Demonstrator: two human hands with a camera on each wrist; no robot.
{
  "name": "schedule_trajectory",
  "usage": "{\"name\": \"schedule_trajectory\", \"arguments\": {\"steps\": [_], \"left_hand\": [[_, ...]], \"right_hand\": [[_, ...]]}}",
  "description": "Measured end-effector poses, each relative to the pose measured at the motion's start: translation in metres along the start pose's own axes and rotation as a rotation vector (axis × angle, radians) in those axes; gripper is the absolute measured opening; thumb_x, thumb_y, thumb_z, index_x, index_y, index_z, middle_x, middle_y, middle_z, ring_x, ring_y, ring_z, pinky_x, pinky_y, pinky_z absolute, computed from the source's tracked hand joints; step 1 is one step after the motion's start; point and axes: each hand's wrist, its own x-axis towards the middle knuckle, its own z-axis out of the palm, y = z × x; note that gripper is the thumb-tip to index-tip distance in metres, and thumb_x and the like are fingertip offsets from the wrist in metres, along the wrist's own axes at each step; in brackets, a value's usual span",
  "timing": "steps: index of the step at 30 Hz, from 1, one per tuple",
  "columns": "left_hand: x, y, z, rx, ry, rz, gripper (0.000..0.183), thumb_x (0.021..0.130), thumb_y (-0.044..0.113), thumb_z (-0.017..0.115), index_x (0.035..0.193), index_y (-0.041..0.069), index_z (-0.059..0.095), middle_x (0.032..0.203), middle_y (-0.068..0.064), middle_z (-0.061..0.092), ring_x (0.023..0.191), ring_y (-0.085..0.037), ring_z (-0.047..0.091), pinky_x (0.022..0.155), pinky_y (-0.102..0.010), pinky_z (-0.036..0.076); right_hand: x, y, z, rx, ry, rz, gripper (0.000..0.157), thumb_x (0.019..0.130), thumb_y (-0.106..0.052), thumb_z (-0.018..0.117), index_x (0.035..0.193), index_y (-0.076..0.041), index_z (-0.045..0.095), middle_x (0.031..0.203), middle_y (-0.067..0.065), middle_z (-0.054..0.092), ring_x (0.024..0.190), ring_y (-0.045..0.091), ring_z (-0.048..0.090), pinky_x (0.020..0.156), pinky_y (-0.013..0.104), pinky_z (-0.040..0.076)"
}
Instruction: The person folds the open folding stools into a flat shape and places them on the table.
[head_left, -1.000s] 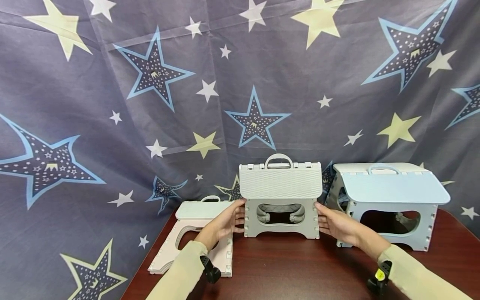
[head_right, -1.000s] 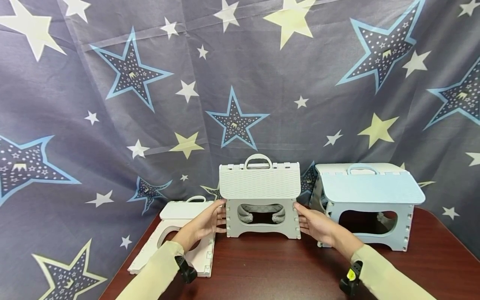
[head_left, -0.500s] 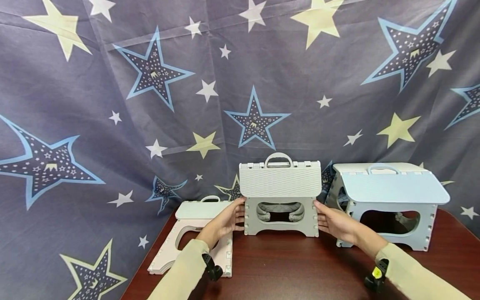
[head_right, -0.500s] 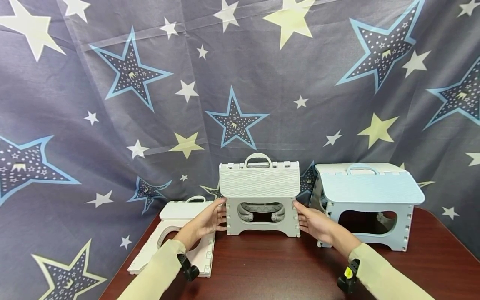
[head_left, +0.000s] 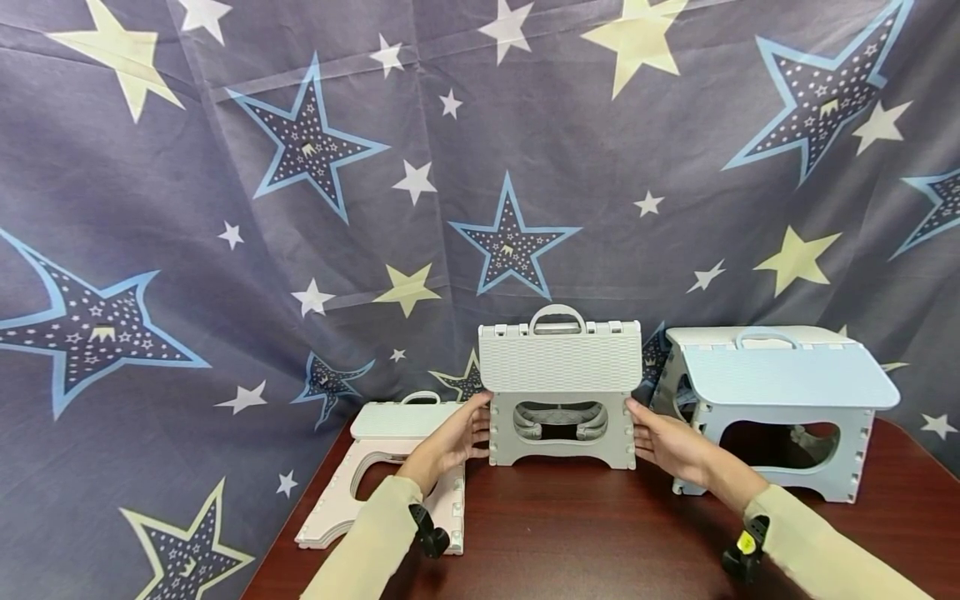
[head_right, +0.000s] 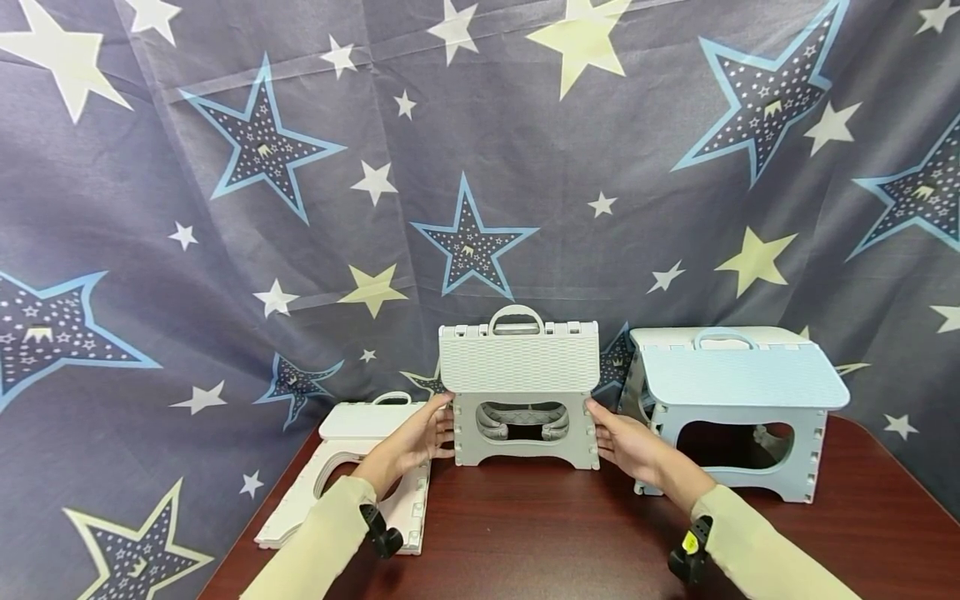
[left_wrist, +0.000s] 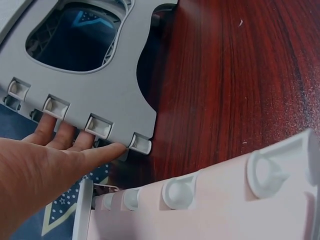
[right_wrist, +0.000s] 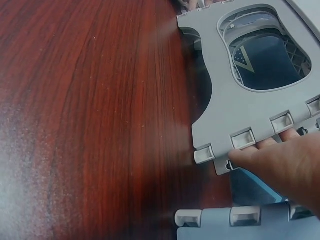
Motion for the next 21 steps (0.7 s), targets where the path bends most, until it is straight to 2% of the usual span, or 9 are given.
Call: {"name": "schedule_trajectory", "arguments": {"steps": [4, 8, 13, 21], "left_hand": [[0.0025, -0.0005, 0.0005, -0.005, 0.014, 0.009, 0.081, 0.099, 0.052, 0.039, 0.15, -0.011, 0.029, 0.152, -0.032, 0.037, 0.14, -0.045, 0.038, 0.115, -0.065, 0.032], [0.0039, -0.0005, 0.0011, -0.011, 0.026, 0.015, 0.082, 0.099, 0.052, 0.04, 0.149, -0.012, 0.029, 0.151, -0.032, 0.037, 0.139, -0.043, 0.039, 0.116, -0.065, 0.032], [0.0046, -0.0001, 0.0017, -0.008, 0.027, 0.021, 0.084, 0.1, 0.053, 0.039, 0.151, -0.013, 0.027, 0.153, -0.033, 0.035, 0.141, -0.045, 0.037, 0.117, -0.065, 0.03], [0.0046, 0.0007, 0.003, -0.008, 0.043, 0.026, 0.084, 0.099, 0.052, 0.041, 0.15, -0.013, 0.029, 0.15, -0.033, 0.037, 0.138, -0.043, 0.04, 0.117, -0.066, 0.03]], "right_hand": [[0.0014, 0.0, 0.0009, 0.01, 0.014, -0.003, 0.083, 0.108, -0.054, 0.033, 0.153, 0.013, 0.01, 0.141, 0.022, 0.047, 0.132, 0.03, 0.045, 0.124, 0.054, 0.023], [0.0023, -0.0002, 0.0035, 0.015, 0.019, -0.014, 0.086, 0.109, -0.053, 0.03, 0.154, 0.015, 0.004, 0.152, 0.033, 0.032, 0.142, 0.04, 0.033, 0.126, 0.057, 0.017], [0.0041, 0.0003, 0.0059, 0.035, 0.039, -0.016, 0.085, 0.109, -0.052, 0.031, 0.155, 0.014, 0.004, 0.152, 0.032, 0.029, 0.14, 0.038, 0.032, 0.126, 0.056, 0.017], [0.0072, 0.003, 0.0049, 0.043, 0.019, -0.029, 0.083, 0.109, -0.052, 0.028, 0.155, 0.013, 0.002, 0.154, 0.033, 0.026, 0.143, 0.038, 0.027, 0.127, 0.057, 0.012]]}}
